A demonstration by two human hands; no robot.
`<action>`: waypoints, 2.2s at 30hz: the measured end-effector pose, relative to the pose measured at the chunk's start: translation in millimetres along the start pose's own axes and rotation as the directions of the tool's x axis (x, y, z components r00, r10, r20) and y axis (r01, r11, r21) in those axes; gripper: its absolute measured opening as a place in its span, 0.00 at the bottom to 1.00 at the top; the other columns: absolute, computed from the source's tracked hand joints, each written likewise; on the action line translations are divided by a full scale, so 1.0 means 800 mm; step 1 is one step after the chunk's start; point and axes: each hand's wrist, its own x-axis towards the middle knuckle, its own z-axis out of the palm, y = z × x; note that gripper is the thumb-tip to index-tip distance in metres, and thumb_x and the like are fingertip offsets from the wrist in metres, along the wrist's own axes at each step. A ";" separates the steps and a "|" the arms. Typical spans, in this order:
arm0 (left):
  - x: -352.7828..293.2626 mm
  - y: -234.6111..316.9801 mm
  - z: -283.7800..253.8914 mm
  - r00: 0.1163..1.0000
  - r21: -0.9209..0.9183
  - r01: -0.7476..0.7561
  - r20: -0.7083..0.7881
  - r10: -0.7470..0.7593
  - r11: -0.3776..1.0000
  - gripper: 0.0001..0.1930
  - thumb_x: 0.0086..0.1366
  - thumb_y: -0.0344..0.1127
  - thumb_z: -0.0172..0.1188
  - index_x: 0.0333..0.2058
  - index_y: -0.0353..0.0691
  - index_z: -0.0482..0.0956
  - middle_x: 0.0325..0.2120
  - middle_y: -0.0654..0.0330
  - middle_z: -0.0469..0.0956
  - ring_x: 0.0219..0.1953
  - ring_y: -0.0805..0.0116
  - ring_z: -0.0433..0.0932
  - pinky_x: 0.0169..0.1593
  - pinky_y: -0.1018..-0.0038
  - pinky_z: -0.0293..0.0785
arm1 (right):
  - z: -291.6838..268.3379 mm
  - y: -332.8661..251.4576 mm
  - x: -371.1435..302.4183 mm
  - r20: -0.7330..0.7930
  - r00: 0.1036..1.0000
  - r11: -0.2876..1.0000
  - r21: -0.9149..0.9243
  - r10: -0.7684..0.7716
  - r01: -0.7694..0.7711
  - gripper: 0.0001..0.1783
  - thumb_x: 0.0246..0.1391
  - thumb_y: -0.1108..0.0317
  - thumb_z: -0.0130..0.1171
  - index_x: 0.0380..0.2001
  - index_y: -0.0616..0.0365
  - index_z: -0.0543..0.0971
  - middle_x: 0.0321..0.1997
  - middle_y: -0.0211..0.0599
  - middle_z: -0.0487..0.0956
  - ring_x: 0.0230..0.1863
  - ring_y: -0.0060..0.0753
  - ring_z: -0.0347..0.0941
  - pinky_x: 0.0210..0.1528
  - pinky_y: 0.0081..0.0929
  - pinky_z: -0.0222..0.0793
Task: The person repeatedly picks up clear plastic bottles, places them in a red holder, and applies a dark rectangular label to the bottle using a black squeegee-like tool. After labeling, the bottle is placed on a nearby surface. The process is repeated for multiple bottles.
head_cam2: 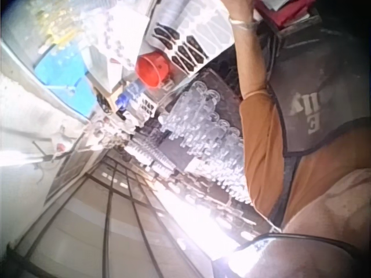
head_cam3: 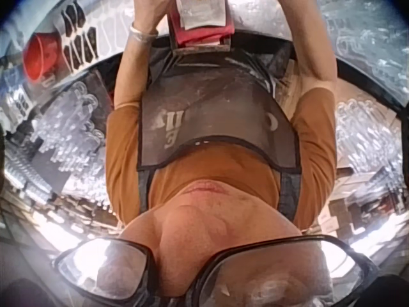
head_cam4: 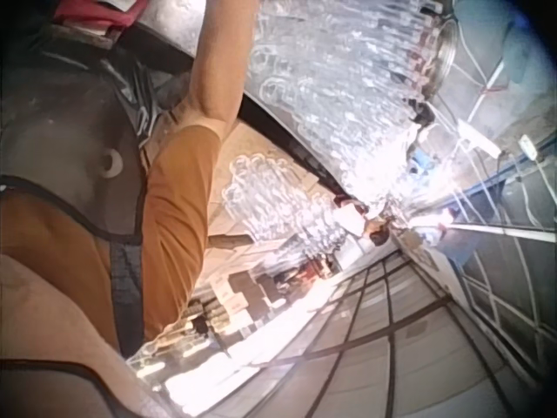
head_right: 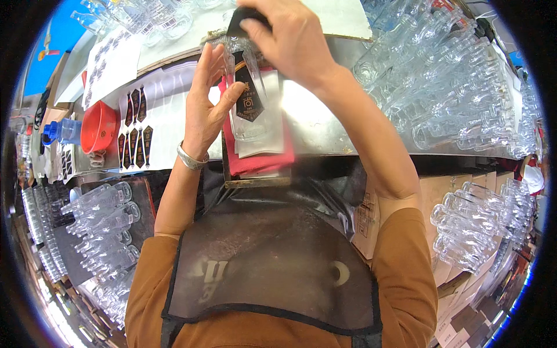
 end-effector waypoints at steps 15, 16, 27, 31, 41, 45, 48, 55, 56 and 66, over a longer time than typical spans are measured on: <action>-0.081 0.010 -0.003 0.995 0.165 0.003 0.102 -0.020 0.986 0.63 0.48 0.33 0.77 0.72 0.32 0.37 0.68 0.42 0.60 0.61 0.55 0.71 0.63 0.61 0.68 | -0.003 -0.057 -0.046 0.241 0.949 0.975 -0.039 -0.204 0.219 0.13 0.41 0.76 0.66 0.34 0.52 0.82 0.36 0.33 0.80 0.38 0.39 0.75 0.41 0.35 0.74; -0.080 0.007 -0.004 0.996 0.143 0.005 0.091 -0.018 0.990 0.63 0.47 0.33 0.76 0.72 0.31 0.38 0.68 0.42 0.61 0.61 0.53 0.72 0.62 0.62 0.70 | -0.002 -0.071 -0.059 0.325 0.921 0.973 -0.017 -0.214 0.232 0.12 0.41 0.75 0.66 0.33 0.52 0.81 0.35 0.33 0.79 0.37 0.39 0.74 0.41 0.34 0.74; -0.081 0.009 -0.001 0.991 0.084 0.050 0.123 -0.060 0.995 0.62 0.48 0.29 0.76 0.73 0.35 0.39 0.66 0.43 0.64 0.63 0.54 0.70 0.63 0.62 0.69 | 0.002 -0.033 -0.032 0.270 0.960 0.996 0.071 -0.080 0.063 0.13 0.46 0.72 0.67 0.38 0.56 0.81 0.37 0.36 0.81 0.35 0.36 0.79 0.39 0.31 0.76; -0.087 0.004 -0.003 0.992 0.046 0.062 0.108 -0.067 0.997 0.60 0.49 0.28 0.75 0.73 0.37 0.40 0.67 0.44 0.62 0.66 0.54 0.68 0.65 0.61 0.66 | -0.013 -0.073 -0.073 0.485 0.862 0.965 0.263 -0.147 0.017 0.14 0.40 0.72 0.69 0.34 0.55 0.81 0.36 0.39 0.80 0.40 0.41 0.78 0.42 0.35 0.76; -0.086 -0.002 -0.004 0.991 0.022 0.058 0.121 -0.060 0.998 0.57 0.50 0.28 0.74 0.73 0.37 0.44 0.67 0.46 0.62 0.67 0.57 0.65 0.64 0.62 0.66 | -0.016 -0.050 -0.114 0.359 0.925 0.913 0.407 -0.127 -0.033 0.20 0.33 0.78 0.67 0.36 0.53 0.82 0.47 0.38 0.81 0.50 0.43 0.76 0.52 0.39 0.74; -0.088 -0.002 -0.006 0.984 0.006 0.099 0.150 -0.099 0.995 0.56 0.52 0.29 0.74 0.73 0.35 0.45 0.69 0.47 0.60 0.68 0.59 0.64 0.66 0.63 0.64 | -0.030 -0.043 -0.084 0.240 0.970 0.935 0.349 -0.026 -0.061 0.17 0.41 0.81 0.66 0.38 0.57 0.83 0.43 0.41 0.83 0.46 0.40 0.79 0.49 0.33 0.76; -0.084 -0.002 0.000 0.983 0.030 0.082 0.165 -0.086 0.996 0.54 0.53 0.28 0.73 0.72 0.34 0.47 0.69 0.48 0.60 0.67 0.60 0.65 0.66 0.63 0.64 | -0.019 0.004 -0.073 0.188 0.982 0.943 0.321 0.028 -0.088 0.17 0.43 0.82 0.62 0.39 0.58 0.81 0.46 0.39 0.82 0.49 0.40 0.78 0.49 0.31 0.75; -0.094 -0.010 -0.003 0.987 0.048 0.094 0.129 -0.100 0.994 0.50 0.53 0.29 0.73 0.71 0.33 0.53 0.68 0.50 0.61 0.65 0.62 0.67 0.66 0.64 0.65 | -0.052 -0.044 -0.142 0.505 0.854 0.823 0.428 0.124 -0.373 0.16 0.45 0.81 0.64 0.41 0.59 0.81 0.39 0.40 0.83 0.39 0.36 0.80 0.43 0.30 0.75; -0.092 -0.009 -0.003 0.988 0.042 0.087 0.128 -0.091 0.995 0.50 0.53 0.29 0.73 0.71 0.33 0.53 0.68 0.51 0.61 0.65 0.62 0.67 0.66 0.64 0.65 | -0.051 -0.044 -0.125 0.465 0.877 0.848 0.410 0.121 -0.335 0.16 0.51 0.76 0.64 0.45 0.60 0.81 0.41 0.41 0.83 0.40 0.36 0.80 0.44 0.31 0.75; -0.085 0.004 0.002 0.989 0.023 0.095 0.115 -0.097 0.995 0.49 0.50 0.26 0.71 0.70 0.33 0.55 0.66 0.48 0.65 0.66 0.57 0.68 0.67 0.64 0.63 | 0.002 0.008 -0.021 0.179 0.980 0.995 0.033 0.087 -0.094 0.15 0.60 0.65 0.61 0.49 0.57 0.78 0.35 0.46 0.83 0.36 0.41 0.82 0.40 0.31 0.75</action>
